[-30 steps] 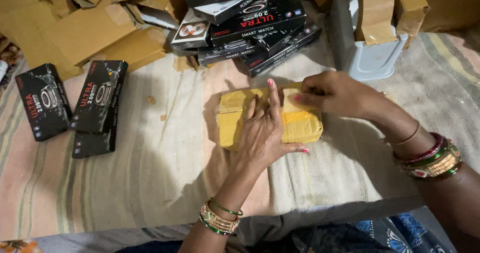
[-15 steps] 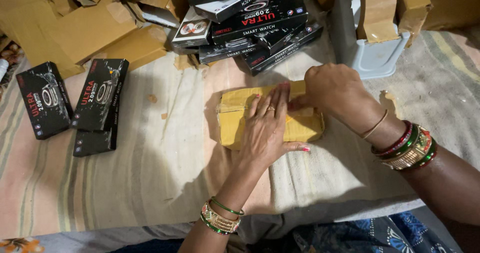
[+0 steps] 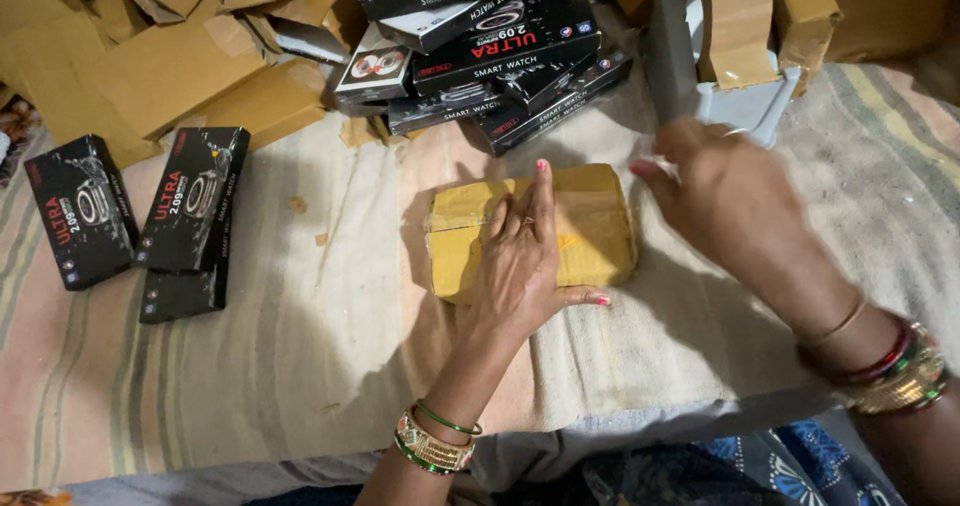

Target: The person packs a smartwatch box into a small cardboard shipping box. They place the product inside, add a piece of white foam for cushioning, close the flaps, and seal the box with packing tape using a tape dispenser.

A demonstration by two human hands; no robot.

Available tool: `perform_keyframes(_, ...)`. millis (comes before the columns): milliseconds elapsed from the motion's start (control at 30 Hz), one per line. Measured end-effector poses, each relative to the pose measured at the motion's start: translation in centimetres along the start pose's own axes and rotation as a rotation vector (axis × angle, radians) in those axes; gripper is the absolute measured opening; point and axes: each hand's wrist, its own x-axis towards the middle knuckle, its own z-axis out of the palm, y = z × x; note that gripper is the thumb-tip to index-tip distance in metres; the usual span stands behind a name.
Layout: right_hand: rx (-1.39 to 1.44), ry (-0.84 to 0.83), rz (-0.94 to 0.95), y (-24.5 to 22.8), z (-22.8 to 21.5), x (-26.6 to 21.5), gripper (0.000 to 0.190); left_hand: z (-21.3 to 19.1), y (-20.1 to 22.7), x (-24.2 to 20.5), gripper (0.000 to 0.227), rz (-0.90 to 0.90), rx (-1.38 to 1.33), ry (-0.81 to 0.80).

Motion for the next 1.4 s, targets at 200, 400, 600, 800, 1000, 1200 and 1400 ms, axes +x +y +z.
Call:
perform_keyframes(200,0.160,0.186,-0.472,-6.2,4.2,-1.8,0.072,0.5,-0.2,0.1,0.120,-0.020,0.000,0.098)
perform_keyframes(400,0.072,0.011,-0.474,-4.5,7.1,-0.6,0.080,0.0,-0.3,0.2,0.121,-0.098,-0.021,-0.067)
perform_keyframes(600,0.100,0.070,-0.369,-3.3,7.2,-1.5,0.089,-1.3,0.2,0.4,0.114,-0.013,0.250,-0.067)
perform_keyframes(800,0.155,0.088,-0.298,-3.0,7.2,-2.8,0.092,-3.0,0.5,0.6,0.133,-0.135,0.155,-0.165)
perform_keyframes(1000,0.196,0.144,-0.332,-3.0,6.8,-3.1,0.092,-4.7,-3.6,-2.4,0.140,-0.266,0.139,-0.144)
perform_keyframes(1200,0.429,0.097,-0.355,-2.3,5.8,-3.0,0.082,-3.3,-5.5,-3.6,0.125,-0.094,0.018,0.017)
perform_keyframes(1400,0.403,0.564,-0.011,4.1,3.4,-1.2,0.033,-5.0,-3.8,-2.3,0.137,-0.287,0.188,-0.241)
